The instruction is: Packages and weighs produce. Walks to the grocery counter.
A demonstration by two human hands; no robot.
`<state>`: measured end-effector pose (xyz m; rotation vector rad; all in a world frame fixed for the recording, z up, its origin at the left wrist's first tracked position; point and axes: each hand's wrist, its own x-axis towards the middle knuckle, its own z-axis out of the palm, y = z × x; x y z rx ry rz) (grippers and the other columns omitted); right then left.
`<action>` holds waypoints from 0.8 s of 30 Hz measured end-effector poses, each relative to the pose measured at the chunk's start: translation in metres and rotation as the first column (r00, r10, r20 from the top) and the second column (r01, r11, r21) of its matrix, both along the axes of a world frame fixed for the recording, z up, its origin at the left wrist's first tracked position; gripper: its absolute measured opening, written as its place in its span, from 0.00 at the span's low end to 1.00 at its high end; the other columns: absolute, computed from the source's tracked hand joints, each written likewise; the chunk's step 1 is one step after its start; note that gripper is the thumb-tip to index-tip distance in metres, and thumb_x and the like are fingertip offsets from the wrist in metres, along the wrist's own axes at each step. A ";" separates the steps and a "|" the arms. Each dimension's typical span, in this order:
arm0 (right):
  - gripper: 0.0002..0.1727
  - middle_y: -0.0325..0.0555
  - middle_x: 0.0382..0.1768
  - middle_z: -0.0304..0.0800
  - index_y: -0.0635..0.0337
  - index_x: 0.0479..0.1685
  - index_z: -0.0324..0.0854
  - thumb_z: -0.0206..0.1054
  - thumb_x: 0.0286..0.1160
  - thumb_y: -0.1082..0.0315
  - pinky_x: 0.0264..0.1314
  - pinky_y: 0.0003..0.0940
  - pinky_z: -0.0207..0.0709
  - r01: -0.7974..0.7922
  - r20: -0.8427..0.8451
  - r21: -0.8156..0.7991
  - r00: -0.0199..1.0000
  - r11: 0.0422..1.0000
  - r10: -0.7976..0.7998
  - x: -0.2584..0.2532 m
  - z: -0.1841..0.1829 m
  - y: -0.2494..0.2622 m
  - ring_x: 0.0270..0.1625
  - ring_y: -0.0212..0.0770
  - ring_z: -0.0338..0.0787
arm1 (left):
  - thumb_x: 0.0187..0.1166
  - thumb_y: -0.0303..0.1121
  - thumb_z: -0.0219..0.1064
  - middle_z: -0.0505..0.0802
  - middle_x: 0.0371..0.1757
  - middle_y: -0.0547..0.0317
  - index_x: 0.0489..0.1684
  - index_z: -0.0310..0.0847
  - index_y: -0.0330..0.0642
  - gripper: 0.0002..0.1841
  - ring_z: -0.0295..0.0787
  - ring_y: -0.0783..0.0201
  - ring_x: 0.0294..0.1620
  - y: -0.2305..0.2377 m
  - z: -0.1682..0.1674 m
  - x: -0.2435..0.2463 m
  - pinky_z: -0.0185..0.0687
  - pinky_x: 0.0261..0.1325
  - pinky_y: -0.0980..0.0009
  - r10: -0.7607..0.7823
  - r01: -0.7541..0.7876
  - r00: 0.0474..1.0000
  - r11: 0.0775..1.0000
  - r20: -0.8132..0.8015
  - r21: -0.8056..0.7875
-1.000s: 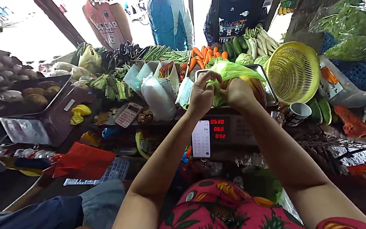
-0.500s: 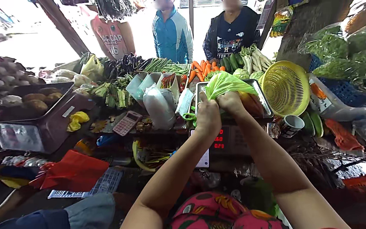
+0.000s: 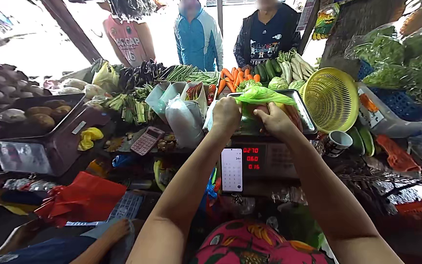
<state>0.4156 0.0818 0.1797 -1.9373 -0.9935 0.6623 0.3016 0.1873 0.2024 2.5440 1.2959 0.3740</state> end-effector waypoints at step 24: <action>0.35 0.54 0.53 0.88 0.43 0.92 0.57 0.63 0.88 0.52 0.41 0.46 0.85 -0.103 0.184 -0.008 0.977 0.995 0.103 -0.005 0.011 -0.048 0.31 0.44 0.88 | 0.66 0.17 0.72 0.80 0.72 0.35 0.49 0.86 0.27 0.13 0.88 0.35 0.58 0.023 0.011 0.011 0.88 0.53 0.39 -0.059 0.082 0.980 0.990 -0.188 0.117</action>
